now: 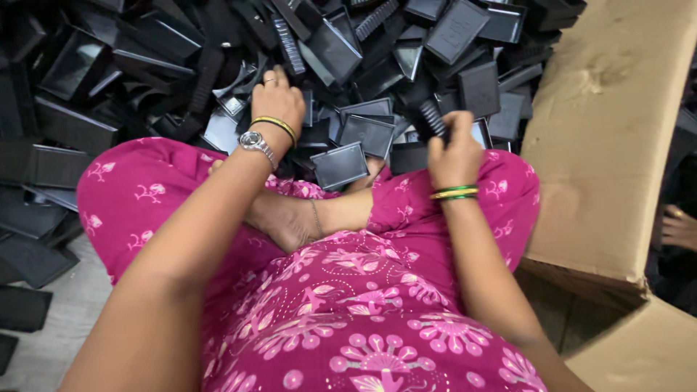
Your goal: The person sits cross-legged on the floor in front of a large pile of black plastic boxes. The person picks up boxes one at a time, opens and separates the lids, checks them, and tosses them aside onto the pile, repeating this handling continuously.
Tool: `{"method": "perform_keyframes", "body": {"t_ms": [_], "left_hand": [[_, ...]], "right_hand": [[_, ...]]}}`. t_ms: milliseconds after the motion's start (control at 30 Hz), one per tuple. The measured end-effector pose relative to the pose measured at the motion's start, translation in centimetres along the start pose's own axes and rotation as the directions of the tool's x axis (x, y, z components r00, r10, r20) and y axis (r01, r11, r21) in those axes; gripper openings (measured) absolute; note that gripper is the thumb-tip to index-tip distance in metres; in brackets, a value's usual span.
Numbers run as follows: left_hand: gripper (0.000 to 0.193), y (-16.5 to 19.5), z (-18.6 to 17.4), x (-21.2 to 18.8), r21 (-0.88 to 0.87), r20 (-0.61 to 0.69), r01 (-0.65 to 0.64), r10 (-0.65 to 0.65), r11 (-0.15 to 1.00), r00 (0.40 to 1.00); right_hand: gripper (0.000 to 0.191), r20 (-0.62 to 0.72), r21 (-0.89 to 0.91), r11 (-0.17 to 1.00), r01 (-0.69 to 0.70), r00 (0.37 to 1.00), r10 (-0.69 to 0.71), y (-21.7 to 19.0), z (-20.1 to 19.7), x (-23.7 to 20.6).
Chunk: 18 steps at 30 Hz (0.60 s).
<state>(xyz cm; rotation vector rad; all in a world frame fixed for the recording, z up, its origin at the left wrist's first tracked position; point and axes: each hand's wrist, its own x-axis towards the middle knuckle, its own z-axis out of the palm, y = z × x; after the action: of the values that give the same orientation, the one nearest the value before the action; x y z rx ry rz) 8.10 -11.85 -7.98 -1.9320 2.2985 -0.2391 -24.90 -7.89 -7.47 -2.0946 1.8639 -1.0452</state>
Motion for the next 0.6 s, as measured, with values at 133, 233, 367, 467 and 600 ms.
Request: {"method": "perform_keyframes", "body": {"t_ms": [133,233,367,467,600], "left_hand": [[0.028,0.1,0.7,-0.2,0.007,0.061,0.015,-0.016,1.000,0.998],[0.023,0.2,0.7,-1.2,-0.087,-0.091,0.085,-0.092,0.993,0.992],[0.042,0.4,0.4,-1.3,-0.106,-0.037,0.143,-0.148,0.984,0.988],[0.027,1.2,-0.5,-0.7,-0.047,-0.056,0.164,-0.167,0.985,0.984],[0.056,1.8,-3.2,-1.7,-0.078,-0.372,0.093,-0.115,0.993,0.921]], "right_hand": [[0.040,0.257,-0.050,0.999,0.003,0.966,0.010,-1.2,1.4,-0.1],[0.049,0.405,0.046,0.988,0.145,0.902,-0.151,-2.6,2.4,0.3],[0.061,0.415,0.261,0.912,0.318,0.816,-0.403,-4.1,3.4,0.1],[0.059,0.435,0.232,0.956,0.179,0.860,-0.267,-3.9,3.3,0.1],[0.060,0.122,0.206,0.976,0.066,0.988,-0.093,-3.0,1.9,0.5]]}}
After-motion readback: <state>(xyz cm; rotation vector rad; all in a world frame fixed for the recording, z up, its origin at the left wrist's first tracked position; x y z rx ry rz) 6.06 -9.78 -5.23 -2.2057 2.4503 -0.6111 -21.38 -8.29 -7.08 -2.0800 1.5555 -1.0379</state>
